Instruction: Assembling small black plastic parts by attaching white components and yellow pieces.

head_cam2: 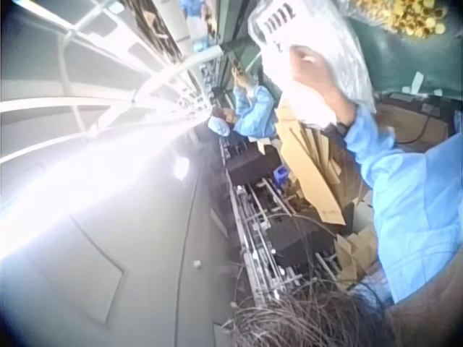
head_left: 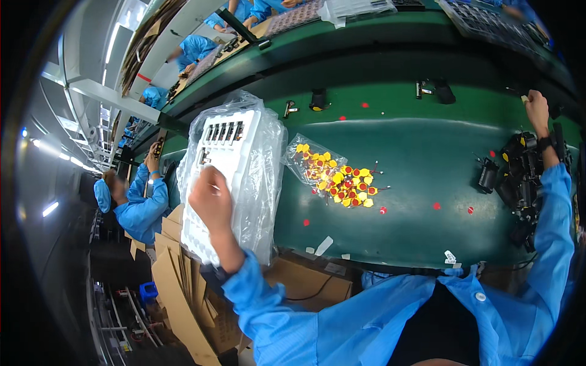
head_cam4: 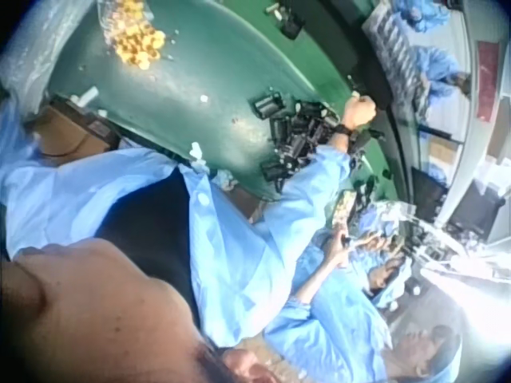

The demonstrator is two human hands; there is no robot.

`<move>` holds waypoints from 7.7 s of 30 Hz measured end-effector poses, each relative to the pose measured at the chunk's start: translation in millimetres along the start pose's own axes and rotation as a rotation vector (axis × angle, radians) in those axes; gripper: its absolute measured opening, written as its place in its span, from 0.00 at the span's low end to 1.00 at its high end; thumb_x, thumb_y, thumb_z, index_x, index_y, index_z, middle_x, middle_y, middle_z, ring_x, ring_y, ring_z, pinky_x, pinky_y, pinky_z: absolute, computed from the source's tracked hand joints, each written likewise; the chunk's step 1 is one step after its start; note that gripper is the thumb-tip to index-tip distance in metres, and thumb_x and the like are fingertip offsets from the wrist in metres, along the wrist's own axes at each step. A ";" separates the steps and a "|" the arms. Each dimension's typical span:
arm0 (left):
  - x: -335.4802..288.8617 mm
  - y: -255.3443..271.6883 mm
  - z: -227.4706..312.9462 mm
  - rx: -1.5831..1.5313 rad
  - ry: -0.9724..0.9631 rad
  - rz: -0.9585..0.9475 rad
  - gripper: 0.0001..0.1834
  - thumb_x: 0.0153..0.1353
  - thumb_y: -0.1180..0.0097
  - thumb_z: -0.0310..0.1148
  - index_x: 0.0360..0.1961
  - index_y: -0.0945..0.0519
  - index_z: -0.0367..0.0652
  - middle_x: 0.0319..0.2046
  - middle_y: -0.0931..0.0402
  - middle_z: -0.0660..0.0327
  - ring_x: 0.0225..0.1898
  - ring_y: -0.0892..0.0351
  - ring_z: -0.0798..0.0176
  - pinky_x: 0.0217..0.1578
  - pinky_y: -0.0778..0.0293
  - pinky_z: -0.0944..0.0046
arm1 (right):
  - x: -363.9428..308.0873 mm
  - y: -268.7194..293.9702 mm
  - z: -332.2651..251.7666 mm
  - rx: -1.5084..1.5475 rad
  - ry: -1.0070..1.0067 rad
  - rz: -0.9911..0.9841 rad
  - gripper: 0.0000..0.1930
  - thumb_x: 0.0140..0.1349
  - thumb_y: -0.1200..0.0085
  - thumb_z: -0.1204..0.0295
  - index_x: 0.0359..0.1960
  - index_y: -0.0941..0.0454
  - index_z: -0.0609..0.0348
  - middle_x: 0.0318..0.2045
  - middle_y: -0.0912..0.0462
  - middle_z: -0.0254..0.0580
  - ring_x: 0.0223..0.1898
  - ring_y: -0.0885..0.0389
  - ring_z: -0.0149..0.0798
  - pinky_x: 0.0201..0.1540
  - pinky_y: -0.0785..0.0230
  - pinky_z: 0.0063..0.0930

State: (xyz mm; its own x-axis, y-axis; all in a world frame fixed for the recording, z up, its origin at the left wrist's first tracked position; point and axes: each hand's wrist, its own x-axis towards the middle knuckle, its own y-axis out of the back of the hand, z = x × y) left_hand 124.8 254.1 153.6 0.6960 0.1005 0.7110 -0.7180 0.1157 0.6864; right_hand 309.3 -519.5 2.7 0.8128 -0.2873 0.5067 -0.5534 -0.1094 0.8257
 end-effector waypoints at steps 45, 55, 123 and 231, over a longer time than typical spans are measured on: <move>-168.4 -77.2 281.5 -1.464 0.479 -0.994 0.16 0.55 0.40 0.12 0.44 0.24 0.36 0.27 0.29 0.72 0.29 0.31 0.81 0.27 0.36 0.78 | -292.6 167.1 -239.9 0.718 0.681 -0.439 0.31 0.53 0.42 0.76 0.61 0.34 0.65 0.57 0.29 0.65 0.61 0.27 0.62 0.63 0.30 0.45; -172.9 -71.1 299.5 -1.674 0.631 -1.206 0.15 0.59 0.43 0.13 0.46 0.26 0.34 0.32 0.23 0.65 0.35 0.21 0.71 0.39 0.25 0.71 | -288.1 167.6 -214.2 0.934 0.593 -0.510 0.33 0.45 0.39 0.80 0.58 0.33 0.69 0.57 0.30 0.65 0.59 0.28 0.64 0.57 0.28 0.46; -228.8 -65.9 291.5 -1.709 0.611 -1.542 0.20 0.58 0.40 0.14 0.53 0.23 0.27 0.48 0.20 0.54 0.45 0.19 0.66 0.50 0.22 0.65 | -380.2 178.8 -191.3 0.838 0.040 -0.322 0.14 0.52 0.36 0.74 0.39 0.21 0.67 0.26 0.20 0.47 0.24 0.20 0.45 0.28 0.29 0.32; -81.0 -93.0 379.6 -1.243 -0.325 -1.410 0.10 0.54 0.35 0.22 0.32 0.26 0.35 0.17 0.32 0.70 0.21 0.40 0.81 0.19 0.45 0.72 | -249.7 183.7 -145.5 1.101 0.211 -0.286 0.10 0.64 0.42 0.69 0.29 0.23 0.64 0.17 0.26 0.44 0.18 0.26 0.44 0.22 0.38 0.35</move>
State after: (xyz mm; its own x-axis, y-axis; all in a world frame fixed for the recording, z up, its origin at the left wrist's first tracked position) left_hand 130.2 -139.9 90.1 0.5477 -0.8320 -0.0885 0.8035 0.4936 0.3328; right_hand 31.1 -329.4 63.9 0.8907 0.0352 0.4532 -0.1185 -0.9445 0.3064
